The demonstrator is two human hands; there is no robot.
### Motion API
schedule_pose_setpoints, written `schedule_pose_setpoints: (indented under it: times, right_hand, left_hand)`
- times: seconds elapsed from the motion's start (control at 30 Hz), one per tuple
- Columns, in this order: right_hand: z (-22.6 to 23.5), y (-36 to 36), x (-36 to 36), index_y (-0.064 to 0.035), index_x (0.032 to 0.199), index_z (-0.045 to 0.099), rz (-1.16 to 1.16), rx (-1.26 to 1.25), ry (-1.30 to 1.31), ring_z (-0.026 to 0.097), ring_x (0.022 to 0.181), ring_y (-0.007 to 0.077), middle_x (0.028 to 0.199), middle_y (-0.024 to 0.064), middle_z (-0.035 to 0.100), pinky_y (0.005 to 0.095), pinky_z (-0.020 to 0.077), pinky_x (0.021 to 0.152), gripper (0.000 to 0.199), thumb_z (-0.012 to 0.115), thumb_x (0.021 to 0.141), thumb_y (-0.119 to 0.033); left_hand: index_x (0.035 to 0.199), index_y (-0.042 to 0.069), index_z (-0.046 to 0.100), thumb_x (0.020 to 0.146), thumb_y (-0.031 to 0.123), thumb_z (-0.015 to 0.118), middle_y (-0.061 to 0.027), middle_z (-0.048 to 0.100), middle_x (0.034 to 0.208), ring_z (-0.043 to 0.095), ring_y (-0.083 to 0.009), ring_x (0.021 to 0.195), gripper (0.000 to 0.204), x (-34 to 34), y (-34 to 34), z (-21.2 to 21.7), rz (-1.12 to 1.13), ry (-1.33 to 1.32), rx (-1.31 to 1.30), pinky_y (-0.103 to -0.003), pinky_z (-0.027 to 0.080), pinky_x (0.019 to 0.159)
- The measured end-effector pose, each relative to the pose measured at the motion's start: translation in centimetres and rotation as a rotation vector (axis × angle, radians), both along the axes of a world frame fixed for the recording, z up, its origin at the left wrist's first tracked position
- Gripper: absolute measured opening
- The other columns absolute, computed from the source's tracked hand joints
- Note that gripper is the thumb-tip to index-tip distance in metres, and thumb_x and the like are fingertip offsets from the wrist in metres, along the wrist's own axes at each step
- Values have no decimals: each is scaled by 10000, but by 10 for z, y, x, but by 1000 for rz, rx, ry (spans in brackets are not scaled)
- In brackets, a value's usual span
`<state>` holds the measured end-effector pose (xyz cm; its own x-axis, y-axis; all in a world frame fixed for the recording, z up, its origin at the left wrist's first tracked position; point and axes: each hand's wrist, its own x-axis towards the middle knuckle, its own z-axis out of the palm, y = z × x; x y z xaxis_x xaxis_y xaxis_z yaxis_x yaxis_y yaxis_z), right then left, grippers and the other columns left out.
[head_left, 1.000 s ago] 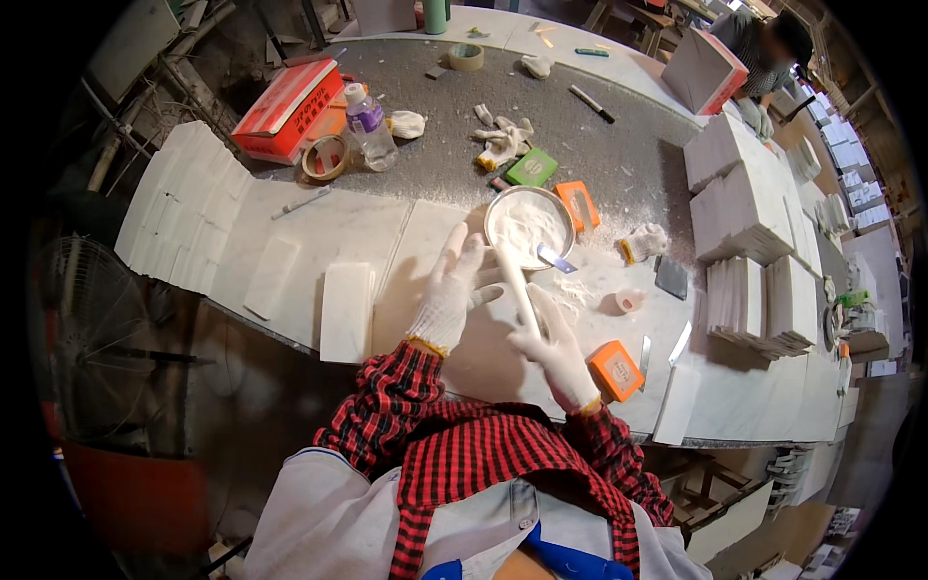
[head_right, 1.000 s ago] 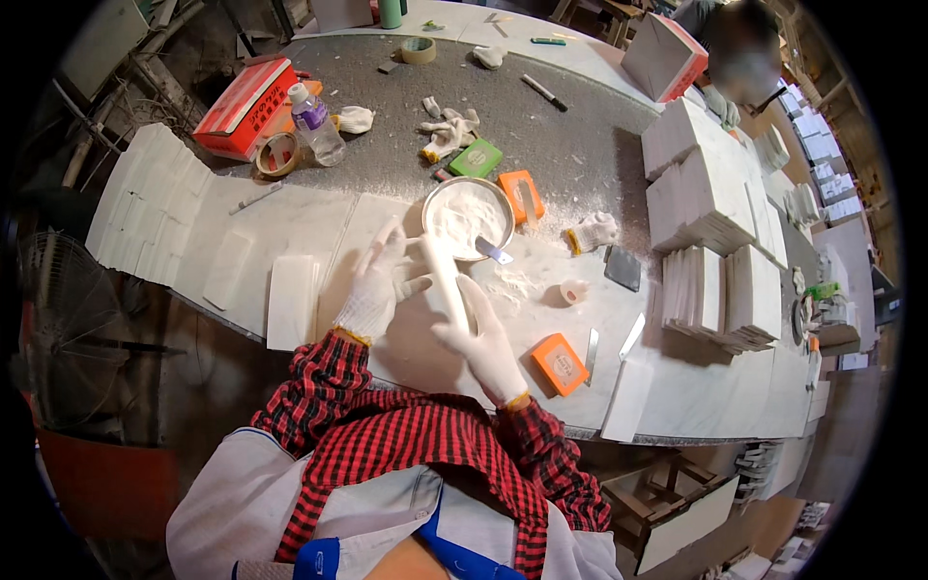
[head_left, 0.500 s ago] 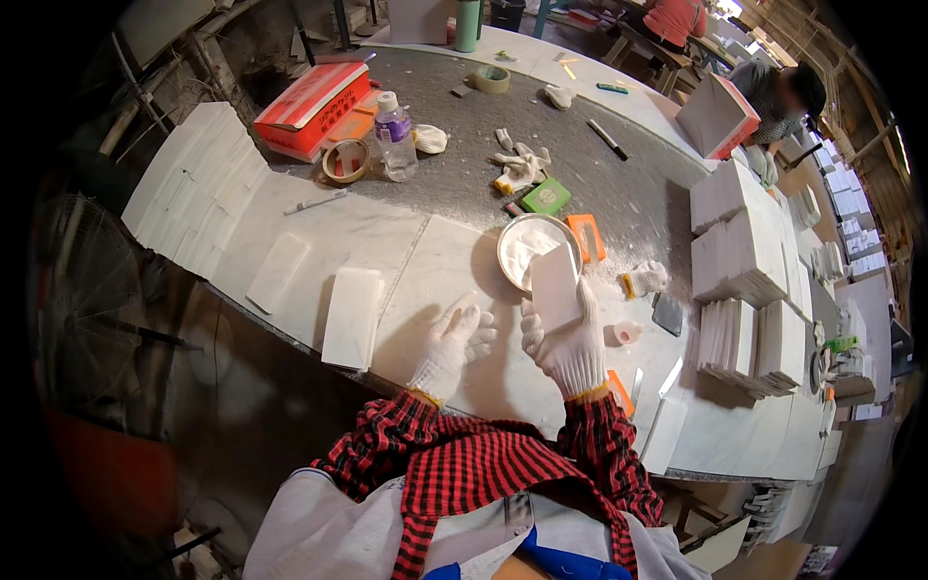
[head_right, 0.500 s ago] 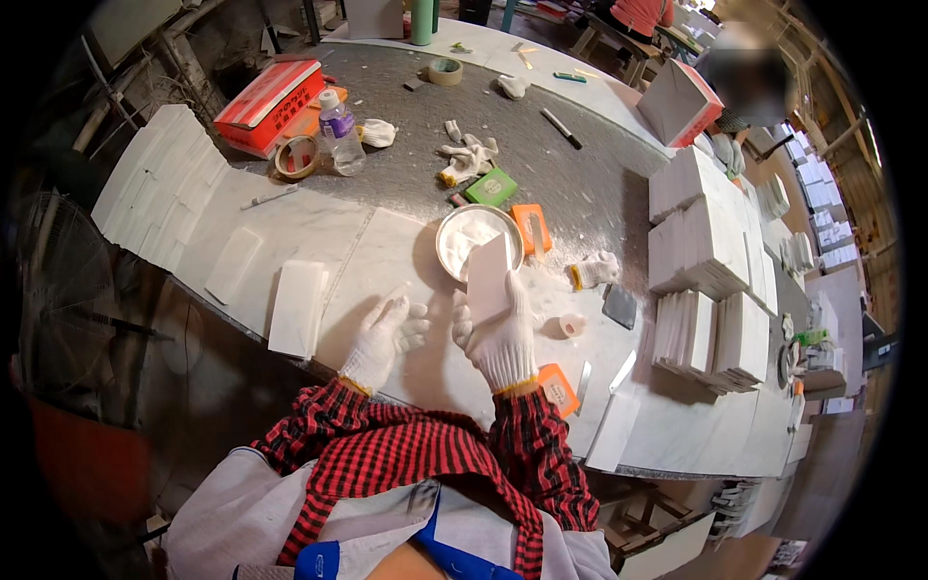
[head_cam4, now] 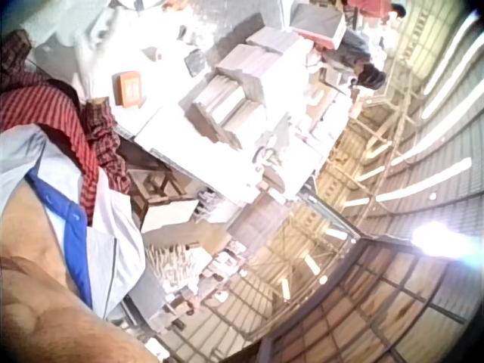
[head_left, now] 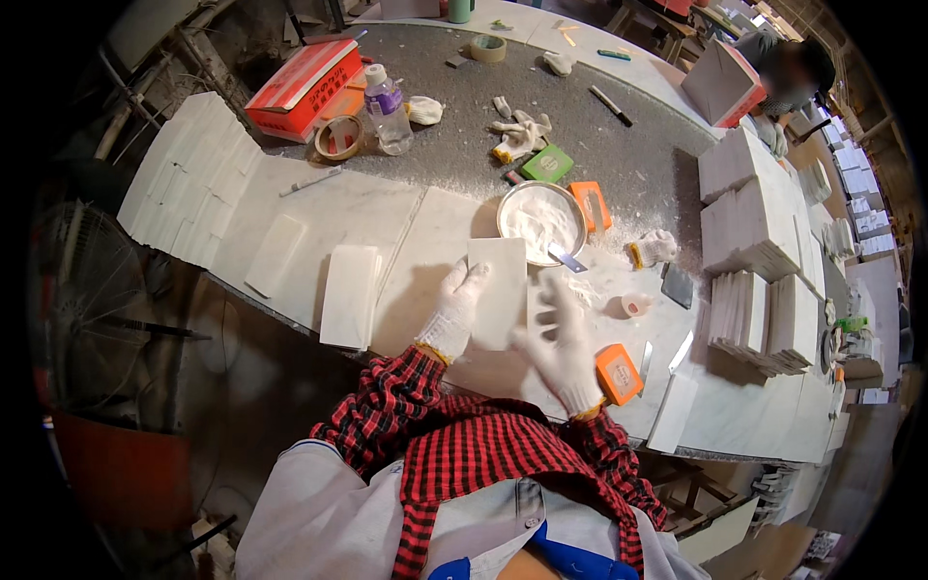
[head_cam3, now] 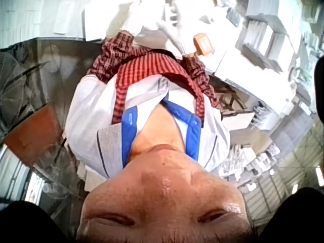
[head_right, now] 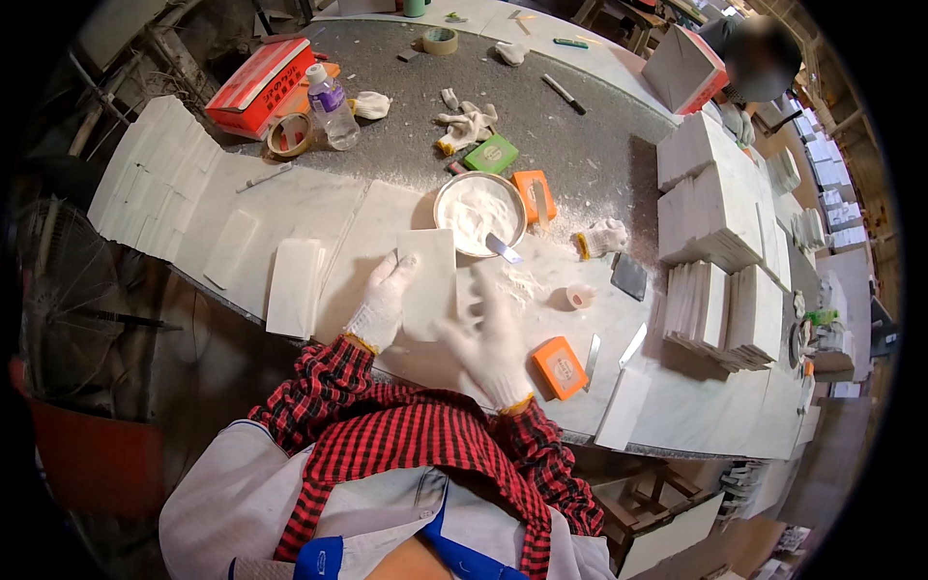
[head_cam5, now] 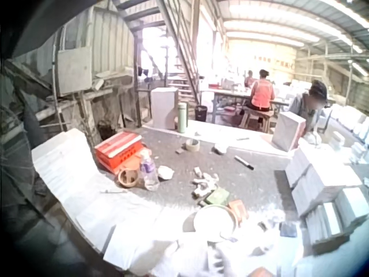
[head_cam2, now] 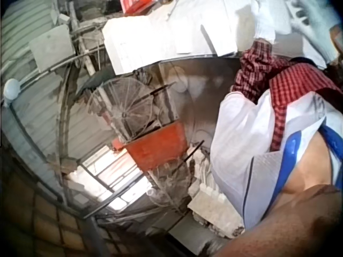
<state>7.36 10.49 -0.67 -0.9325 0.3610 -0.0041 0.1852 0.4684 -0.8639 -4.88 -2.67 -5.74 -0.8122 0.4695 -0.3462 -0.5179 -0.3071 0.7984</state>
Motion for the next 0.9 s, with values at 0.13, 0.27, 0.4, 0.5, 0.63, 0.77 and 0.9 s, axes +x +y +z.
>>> schedule_pose_setpoints:
  times: [0.13,0.27,0.4,0.5,0.63,0.77,0.9]
  right_hand:
    - [-9,39,-16,-33,1506,426,-291,-87,12,631,928,204,1147,152,627,353,548,797,671,701,932,-245]
    - [-45,69,-42,-34,1490,459,-230,76,190,631,871,158,1187,165,646,328,550,764,570,637,983,-226]
    - [-37,66,-56,-13,1310,630,-362,-286,-18,661,764,101,1018,119,718,283,543,683,364,631,980,-165]
    - [-50,82,-54,-22,1225,681,-369,-60,-20,666,729,101,881,69,715,275,537,664,277,626,978,-133]
    - [-50,90,-53,-15,1174,690,-425,-129,142,607,672,67,815,27,655,223,473,558,223,593,999,-114]
    - [-62,92,-58,-21,1177,689,-383,-152,82,600,654,73,816,32,661,221,480,573,222,595,999,-115]
    - [-55,90,-55,-13,1175,691,-440,-358,104,590,639,66,827,30,676,225,483,570,222,598,996,-107]
  left_hand:
    - [1385,30,544,1050,221,541,-34,652,1176,620,-132,1056,386,-2,-4,8,-8,-24,-58,-305,518,927]
    - [1425,13,522,1047,197,545,-31,640,1238,591,-104,1102,422,-11,1,7,-38,86,-146,-280,496,951]
    - [1450,1,506,1041,165,543,-26,630,1275,581,-88,1113,442,-24,1,-7,-71,185,-164,-266,487,959]
    - [1429,-7,526,1033,154,538,-15,643,1241,585,-86,1088,427,-33,2,-8,-84,262,-348,-261,483,955]
    - [1399,-12,546,1016,140,536,-36,661,1211,592,-101,1063,412,-47,4,-4,-143,334,-436,-265,480,950]
    - [1428,14,512,998,217,548,-157,667,1235,636,-230,1095,477,-61,5,-13,-206,500,-559,-327,490,961]
    - [1373,-13,551,997,156,542,-108,688,1196,623,-173,1064,412,-68,12,-5,-207,545,-623,-310,483,957]
